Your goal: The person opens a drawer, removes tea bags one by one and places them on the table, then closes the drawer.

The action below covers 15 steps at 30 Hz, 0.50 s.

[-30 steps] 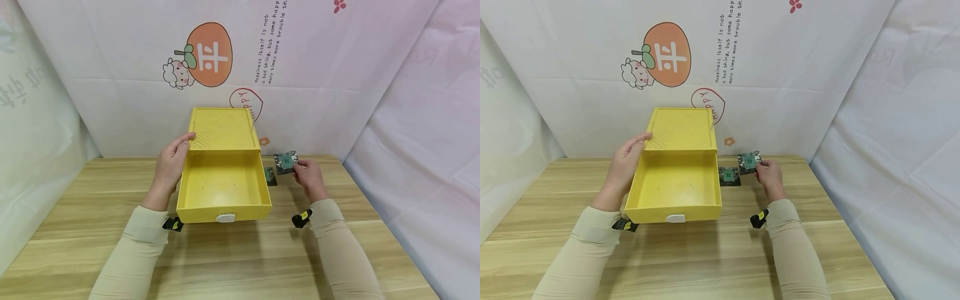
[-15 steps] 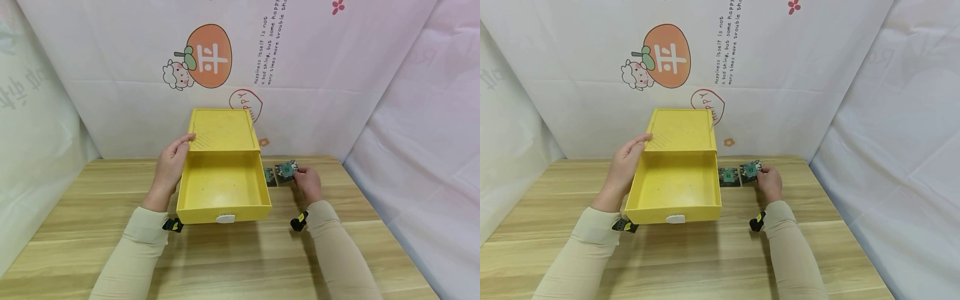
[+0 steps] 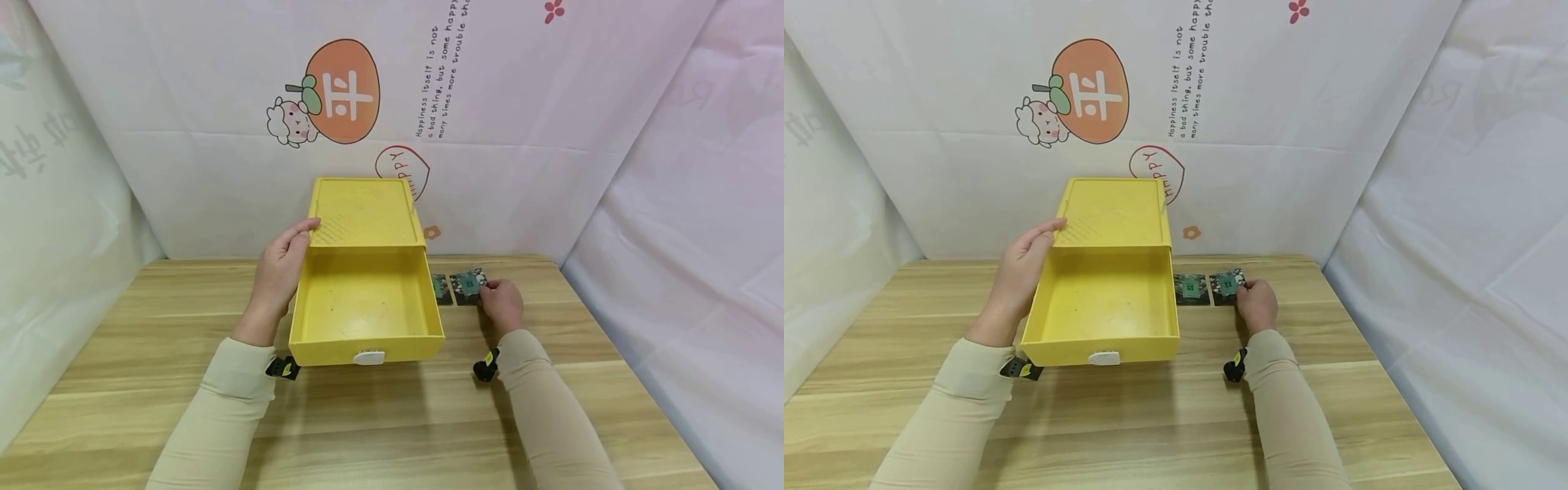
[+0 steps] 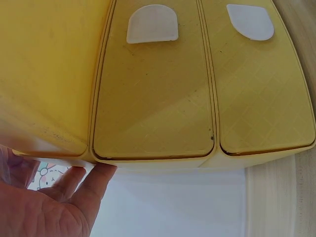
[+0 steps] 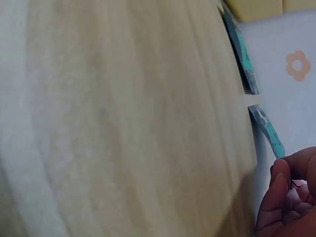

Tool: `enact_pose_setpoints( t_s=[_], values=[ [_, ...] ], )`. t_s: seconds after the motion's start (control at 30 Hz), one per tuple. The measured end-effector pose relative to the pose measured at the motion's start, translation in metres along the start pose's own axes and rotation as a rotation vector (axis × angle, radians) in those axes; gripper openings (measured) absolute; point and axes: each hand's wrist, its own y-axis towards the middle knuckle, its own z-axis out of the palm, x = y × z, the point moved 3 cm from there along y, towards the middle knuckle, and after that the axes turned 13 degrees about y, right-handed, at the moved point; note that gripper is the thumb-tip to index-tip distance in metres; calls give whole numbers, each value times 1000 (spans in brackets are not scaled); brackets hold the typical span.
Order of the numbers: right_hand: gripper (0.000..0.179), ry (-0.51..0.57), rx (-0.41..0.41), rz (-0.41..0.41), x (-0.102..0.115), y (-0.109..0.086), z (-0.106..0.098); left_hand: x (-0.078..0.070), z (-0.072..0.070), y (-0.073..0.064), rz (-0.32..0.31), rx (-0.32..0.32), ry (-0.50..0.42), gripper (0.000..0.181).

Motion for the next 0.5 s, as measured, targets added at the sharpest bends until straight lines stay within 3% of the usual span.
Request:
enact_pose_setpoints(
  t_s=[0.5],
  values=[
    [39,-194,-8,15,-2,0,7,-1,0,0,6,-1,-6,45]
  ],
)
